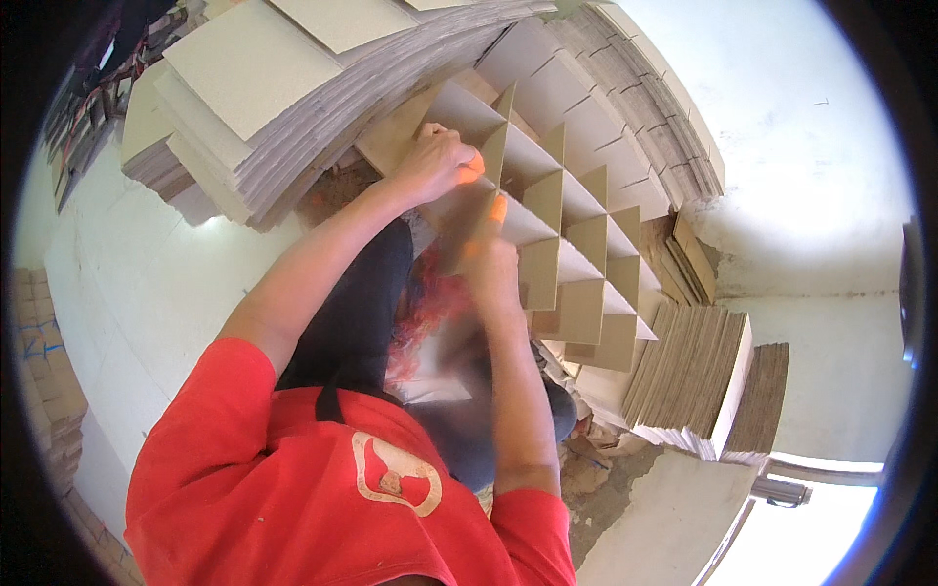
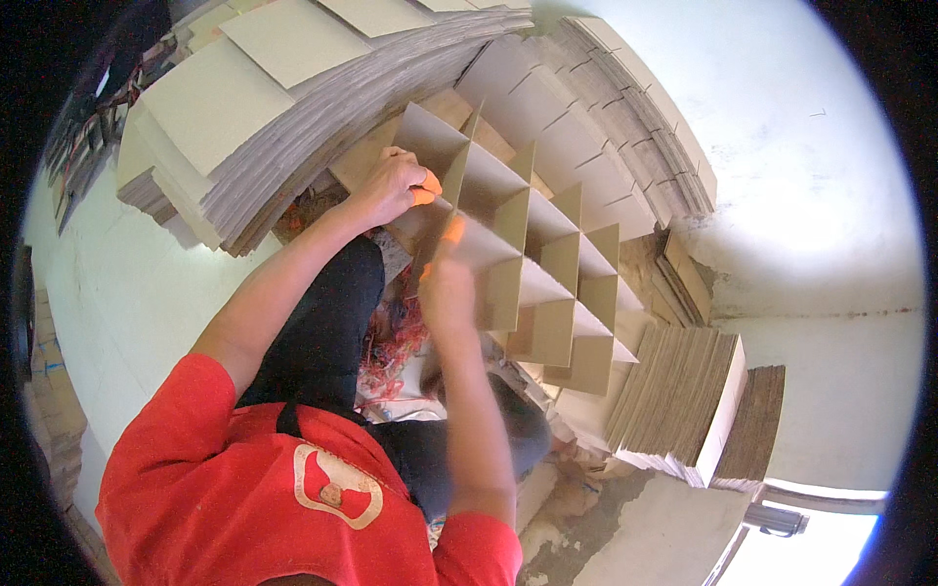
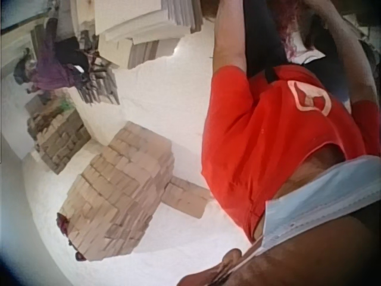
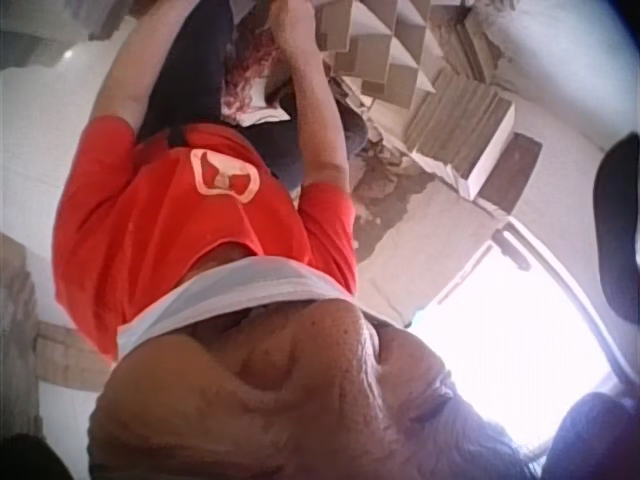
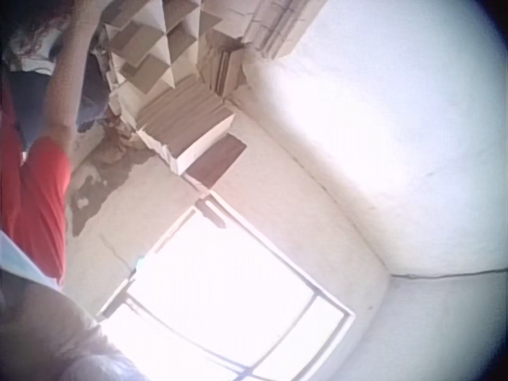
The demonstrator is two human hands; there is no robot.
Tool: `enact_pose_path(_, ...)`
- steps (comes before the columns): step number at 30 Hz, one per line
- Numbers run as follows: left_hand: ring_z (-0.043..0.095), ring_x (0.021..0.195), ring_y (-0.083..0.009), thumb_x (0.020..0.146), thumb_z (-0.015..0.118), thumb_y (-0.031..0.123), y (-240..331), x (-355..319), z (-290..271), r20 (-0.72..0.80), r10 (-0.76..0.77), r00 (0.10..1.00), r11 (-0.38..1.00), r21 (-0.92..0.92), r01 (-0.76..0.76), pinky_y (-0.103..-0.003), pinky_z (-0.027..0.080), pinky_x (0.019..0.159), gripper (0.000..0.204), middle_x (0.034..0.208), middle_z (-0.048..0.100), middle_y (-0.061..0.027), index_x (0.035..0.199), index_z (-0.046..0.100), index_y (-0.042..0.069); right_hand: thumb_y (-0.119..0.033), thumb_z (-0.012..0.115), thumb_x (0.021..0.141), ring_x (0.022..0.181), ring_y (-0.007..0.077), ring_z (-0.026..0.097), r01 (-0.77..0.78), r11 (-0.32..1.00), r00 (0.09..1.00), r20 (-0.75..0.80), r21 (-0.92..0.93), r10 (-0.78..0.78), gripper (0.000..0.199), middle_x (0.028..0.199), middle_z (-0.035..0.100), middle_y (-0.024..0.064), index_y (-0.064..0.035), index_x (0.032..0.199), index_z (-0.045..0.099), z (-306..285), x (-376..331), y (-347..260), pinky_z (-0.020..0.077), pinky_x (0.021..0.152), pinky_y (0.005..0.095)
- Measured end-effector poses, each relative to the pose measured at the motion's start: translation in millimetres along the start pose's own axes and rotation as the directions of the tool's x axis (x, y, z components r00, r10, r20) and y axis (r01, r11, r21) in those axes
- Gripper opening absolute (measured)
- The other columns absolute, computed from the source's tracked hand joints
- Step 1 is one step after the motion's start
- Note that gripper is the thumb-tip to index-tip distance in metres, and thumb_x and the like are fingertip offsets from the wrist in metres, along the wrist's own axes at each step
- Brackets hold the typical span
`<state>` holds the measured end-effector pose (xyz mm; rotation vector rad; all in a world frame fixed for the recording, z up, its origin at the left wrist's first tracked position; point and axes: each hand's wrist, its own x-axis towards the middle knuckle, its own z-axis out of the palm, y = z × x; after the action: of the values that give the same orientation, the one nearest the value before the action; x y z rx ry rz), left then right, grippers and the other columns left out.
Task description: The person sits on the floor and repeatedly folds flat cardboard pieces along pre-scored lines, then stacks the folded pieces to the right. The hands manipulate each piece individually, folding flaps inward and placing the finished units into a growing stack.
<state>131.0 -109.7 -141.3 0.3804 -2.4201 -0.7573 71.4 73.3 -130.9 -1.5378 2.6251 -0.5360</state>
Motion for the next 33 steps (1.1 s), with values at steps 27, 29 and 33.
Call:
enact_pose_path(27, 0.053, 0.109, -0.0268, 0.071, 0.073, 0.005, 4, 117, 54, 0.468, 0.246, 0.849, 0.964, -0.022, -0.267, -0.041, 0.029, 0.111, 0.036, 0.107, 0.062, -0.0066, 0.105, 0.063, 0.010, -0.010, 0.051, 0.088, 0.080, 0.0418, 0.064, -0.133, 0.986, 0.965, 0.212, -0.103, 0.152, 0.024, 0.077, 0.064, 0.0250, 0.0007, 0.109, 0.050, -100, -32, 135, 0.0494, 0.072, 0.0503)
enact_pose_path(29, 0.055, 0.105, -0.0262, 0.073, 0.073, 0.006, 16, 120, 56, 0.484, 0.276, 0.830, 0.959, -0.076, -0.274, -0.040, 0.034, 0.105, 0.031, 0.102, 0.063, -0.0070, 0.102, 0.063, 0.009, -0.004, 0.057, 0.082, 0.078, 0.0422, 0.063, -0.137, 0.982, 0.967, 0.200, -0.127, 0.160, 0.021, 0.073, 0.062, 0.0248, -0.0004, 0.101, 0.048, -119, -43, 129, 0.0479, 0.069, 0.0508)
enact_pose_path(33, 0.056, 0.098, -0.0267, 0.074, 0.072, 0.006, 29, 102, 83, 0.297, 0.507, 0.809, 0.856, -0.066, -0.513, -0.040, 0.040, 0.092, 0.022, 0.095, 0.064, -0.0079, 0.094, 0.064, 0.008, 0.000, 0.054, 0.081, 0.077, 0.0436, 0.062, -0.131, 0.986, 0.976, 0.160, -0.106, 0.146, 0.015, 0.072, 0.061, 0.0247, -0.0008, 0.095, 0.047, -105, -60, 147, 0.0478, 0.069, 0.0515)
